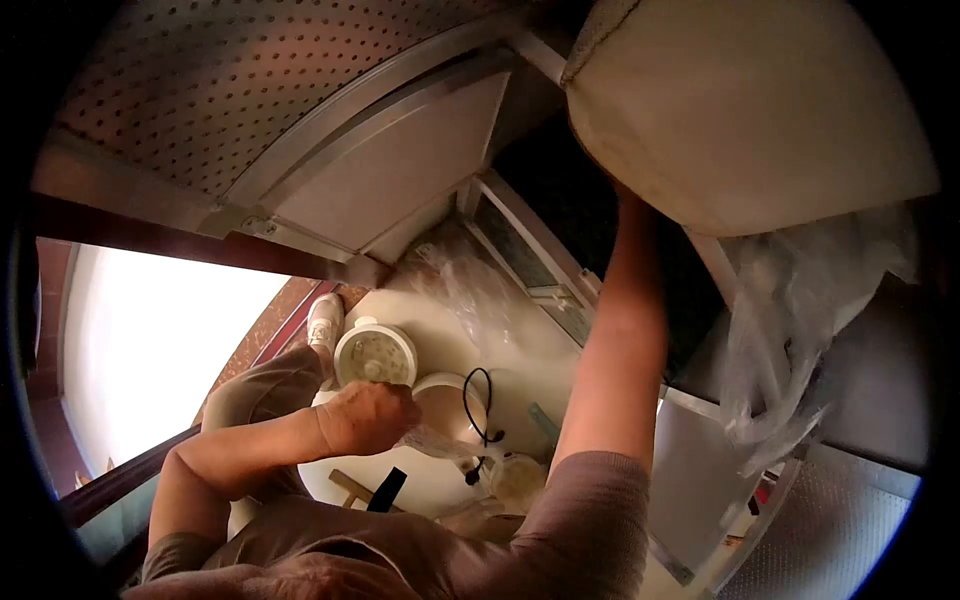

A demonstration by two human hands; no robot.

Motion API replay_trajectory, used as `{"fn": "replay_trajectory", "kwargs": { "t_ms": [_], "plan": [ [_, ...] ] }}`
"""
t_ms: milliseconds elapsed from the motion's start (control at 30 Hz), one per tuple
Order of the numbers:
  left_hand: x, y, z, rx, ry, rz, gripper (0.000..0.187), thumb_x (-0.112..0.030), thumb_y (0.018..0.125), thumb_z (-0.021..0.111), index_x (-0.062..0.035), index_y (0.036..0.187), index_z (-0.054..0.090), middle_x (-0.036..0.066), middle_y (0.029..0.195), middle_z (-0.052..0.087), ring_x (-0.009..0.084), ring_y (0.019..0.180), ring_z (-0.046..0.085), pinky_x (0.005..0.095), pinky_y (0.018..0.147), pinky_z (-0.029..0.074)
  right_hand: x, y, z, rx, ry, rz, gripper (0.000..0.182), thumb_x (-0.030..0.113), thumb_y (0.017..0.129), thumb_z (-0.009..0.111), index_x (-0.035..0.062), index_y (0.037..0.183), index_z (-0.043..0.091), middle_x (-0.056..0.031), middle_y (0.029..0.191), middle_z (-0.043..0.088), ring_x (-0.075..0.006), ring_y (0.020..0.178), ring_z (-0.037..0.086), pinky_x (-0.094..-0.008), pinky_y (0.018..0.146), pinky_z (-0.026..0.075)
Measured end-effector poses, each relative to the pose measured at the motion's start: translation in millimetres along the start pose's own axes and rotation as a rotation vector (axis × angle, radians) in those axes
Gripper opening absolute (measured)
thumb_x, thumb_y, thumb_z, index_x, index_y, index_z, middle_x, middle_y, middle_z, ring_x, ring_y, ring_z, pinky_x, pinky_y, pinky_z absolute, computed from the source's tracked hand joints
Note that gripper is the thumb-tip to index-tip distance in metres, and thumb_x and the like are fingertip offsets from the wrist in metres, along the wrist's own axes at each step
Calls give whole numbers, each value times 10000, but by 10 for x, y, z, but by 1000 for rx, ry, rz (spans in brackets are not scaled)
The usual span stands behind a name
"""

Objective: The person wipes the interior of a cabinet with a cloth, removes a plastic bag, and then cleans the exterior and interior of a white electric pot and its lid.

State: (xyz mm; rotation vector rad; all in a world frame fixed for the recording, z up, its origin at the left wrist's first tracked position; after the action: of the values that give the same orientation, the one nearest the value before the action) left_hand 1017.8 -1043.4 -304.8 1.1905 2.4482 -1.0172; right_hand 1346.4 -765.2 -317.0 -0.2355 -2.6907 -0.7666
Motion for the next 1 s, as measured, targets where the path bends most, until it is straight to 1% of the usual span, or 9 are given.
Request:
{"fn": "replay_trajectory", "kwargs": {
  "t_ms": [67,133,367,500,567,633,767,833,1000],
  "plan": [
    [53,31,181,-102,74,81,127,-117,760,533,-80,821,637,130,824,649,273,764,654,364,629,518,-180,-201,-225,107,56,502,366,149,943,405,80,1296,475,-128,1285,501,-240,1152,488,-387,921,420],
    [-3,-16,67,-25,57,55,129,-117,762,532,-79,822,640,129,828,650,274,767,655,366,631,519,-1014,-425,-118,304,-589,297,371,149,920,458,86,1286,471,-134,1239,535,-260,1114,523,-381,915,436],
    [-9,-209,93,-130,-145,-1,106,-146,787,555,-73,790,632,126,822,625,288,744,634,390,647,508,-1766,-1176,-837,252,-947,413,468,183,857,555,93,1297,423,-150,1149,583,-278,1023,584,-387,869,470],
    [-10,-265,57,-8,-83,-16,114,-166,805,552,-80,803,627,124,822,627,293,757,632,387,648,505,-1323,-1225,-770,75,-954,643,427,275,831,577,68,1201,529,-154,1124,598,-286,1030,580,-436,859,458],
    [-1,-311,25,-89,-203,-17,119,-159,805,546,-68,796,622,134,838,627,305,776,628,401,659,500,-924,-1096,-527,344,-938,245,433,337,819,579,97,1179,570,-154,1143,595,-301,1053,565,-457,876,441],
    [42,-298,57,-110,-208,-4,121,-159,804,546,-65,796,621,137,836,627,310,779,627,405,664,498,-468,-929,-315,169,-724,100,438,365,838,543,137,1211,555,-158,1181,578,-310,1070,551,-440,887,436],
    [81,-286,20,-151,-197,-9,128,-167,806,545,-63,802,619,142,832,629,321,786,624,421,680,493,301,-595,350,285,-149,54,436,371,854,487,138,1217,547,-170,1233,540,-319,1104,531,-428,907,426],
    [66,-269,-6,-141,-216,-7,131,-168,806,543,-66,801,624,141,825,631,322,787,624,425,678,492,380,-344,863,474,-121,-207,464,358,831,529,125,1232,531,-177,1236,534,-325,1111,523,-428,920,422],
    [-50,-189,70,-128,-208,-5,146,-175,811,532,-78,792,639,141,810,642,323,795,628,432,681,497,1057,-667,762,333,32,-266,415,289,775,599,91,1140,584,-174,1178,565,-332,1084,532,-425,910,427]
  ]
}}
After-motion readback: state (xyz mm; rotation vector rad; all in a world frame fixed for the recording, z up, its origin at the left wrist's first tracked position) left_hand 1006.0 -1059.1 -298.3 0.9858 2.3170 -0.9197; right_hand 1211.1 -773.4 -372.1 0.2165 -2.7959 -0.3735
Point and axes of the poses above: each hand's wrist, its own y-axis towards the middle knuckle, its own z-axis out of the palm, x = y × z, the point moved 4 cm from there along y, towards the middle knuckle
